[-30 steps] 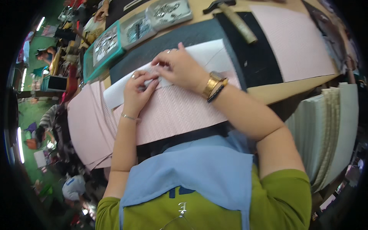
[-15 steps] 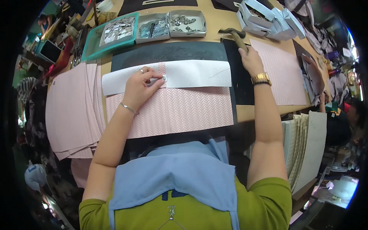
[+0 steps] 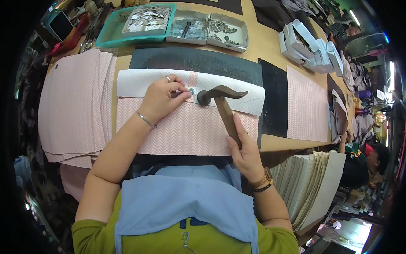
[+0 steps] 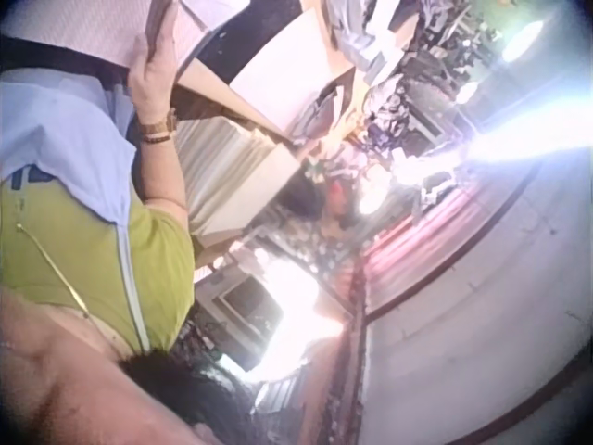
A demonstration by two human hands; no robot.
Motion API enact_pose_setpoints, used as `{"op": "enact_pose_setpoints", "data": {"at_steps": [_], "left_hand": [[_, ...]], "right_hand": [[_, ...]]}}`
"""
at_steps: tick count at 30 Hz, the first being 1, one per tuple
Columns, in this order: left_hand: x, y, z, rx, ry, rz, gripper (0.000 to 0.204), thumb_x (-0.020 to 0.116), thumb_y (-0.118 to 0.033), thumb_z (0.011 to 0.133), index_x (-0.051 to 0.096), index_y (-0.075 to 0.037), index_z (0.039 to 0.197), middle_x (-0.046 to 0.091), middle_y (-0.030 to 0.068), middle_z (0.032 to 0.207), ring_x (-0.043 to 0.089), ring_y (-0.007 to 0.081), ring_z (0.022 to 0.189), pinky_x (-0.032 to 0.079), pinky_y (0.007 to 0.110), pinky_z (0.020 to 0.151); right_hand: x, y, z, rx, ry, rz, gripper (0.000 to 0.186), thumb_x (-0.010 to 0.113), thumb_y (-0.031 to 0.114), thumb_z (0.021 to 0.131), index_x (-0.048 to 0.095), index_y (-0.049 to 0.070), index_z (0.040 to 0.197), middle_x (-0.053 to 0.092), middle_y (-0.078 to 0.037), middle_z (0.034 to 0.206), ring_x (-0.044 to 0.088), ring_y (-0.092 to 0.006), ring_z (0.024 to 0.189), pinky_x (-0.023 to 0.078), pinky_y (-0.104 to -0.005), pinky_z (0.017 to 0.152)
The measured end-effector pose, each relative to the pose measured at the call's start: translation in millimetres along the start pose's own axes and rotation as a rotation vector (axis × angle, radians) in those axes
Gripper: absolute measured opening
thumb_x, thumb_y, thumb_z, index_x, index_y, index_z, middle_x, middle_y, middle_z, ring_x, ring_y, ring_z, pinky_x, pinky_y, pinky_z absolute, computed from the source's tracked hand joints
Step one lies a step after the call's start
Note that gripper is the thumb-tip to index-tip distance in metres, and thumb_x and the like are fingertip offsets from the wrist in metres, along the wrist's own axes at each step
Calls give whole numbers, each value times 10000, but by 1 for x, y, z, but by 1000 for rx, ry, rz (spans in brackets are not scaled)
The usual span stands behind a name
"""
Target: The person attaches metal snaps into patterned fabric pieces by hand, secures them using a hammer, stacks the finished pieces, and then collects another stack of material.
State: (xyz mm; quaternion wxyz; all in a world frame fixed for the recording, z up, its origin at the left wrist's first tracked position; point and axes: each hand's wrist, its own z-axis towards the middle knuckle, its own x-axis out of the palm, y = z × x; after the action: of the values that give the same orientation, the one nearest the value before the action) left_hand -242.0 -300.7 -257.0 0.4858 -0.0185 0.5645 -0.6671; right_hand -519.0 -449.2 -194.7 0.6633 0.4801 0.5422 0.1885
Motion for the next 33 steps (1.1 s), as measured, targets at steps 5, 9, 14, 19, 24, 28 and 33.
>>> {"op": "enact_pose_setpoints", "data": {"at_steps": [5,9,14,19,24,28,33], "left_hand": [[-1,-3,2,83,-29,76,123,842,-99,824,772,-23,891,704,86,972,715,241,791,607,329,692],[-3,-1,1,74,-23,63,107,830,-92,829,767,-24,882,705,86,978,716,245,793,609,335,700],[0,-1,1,68,-28,73,105,826,-84,829,766,-20,886,702,88,987,718,245,800,618,335,712],[0,1,1,77,-24,53,104,821,-68,829,766,-12,899,700,94,994,724,236,820,630,332,718],[-2,1,1,60,-8,51,111,814,-57,834,760,2,911,698,98,998,723,232,823,640,319,725],[-2,-2,2,31,3,35,113,813,-59,840,757,8,913,701,98,1004,720,236,817,642,317,727],[-2,-3,4,49,8,32,107,811,-61,843,754,9,900,705,103,1013,719,240,828,642,321,728]], "right_hand": [[9,-3,6,-113,-66,-22,655,587,25,1037,328,28,1639,559,-216,1518,590,-258,1353,430,-311,1109],[1,10,20,-119,53,-163,644,581,14,1034,343,23,1632,610,-215,1453,643,-256,1267,463,-306,1063],[9,0,19,-132,-41,-12,637,577,4,1033,354,32,1629,641,-211,1408,660,-266,1233,473,-306,1047],[6,-5,21,-154,-25,-45,648,590,8,1028,356,42,1632,641,-213,1408,665,-276,1226,481,-318,1039],[0,5,30,-196,23,-179,673,618,21,1009,365,58,1631,654,-249,1357,684,-320,1174,505,-348,999],[4,3,26,-271,-32,-162,663,617,25,1011,373,58,1627,656,-253,1347,686,-316,1166,504,-354,1006],[1,7,29,-225,3,-119,647,602,22,1022,375,60,1626,650,-253,1365,681,-284,1185,490,-353,1038]]}}
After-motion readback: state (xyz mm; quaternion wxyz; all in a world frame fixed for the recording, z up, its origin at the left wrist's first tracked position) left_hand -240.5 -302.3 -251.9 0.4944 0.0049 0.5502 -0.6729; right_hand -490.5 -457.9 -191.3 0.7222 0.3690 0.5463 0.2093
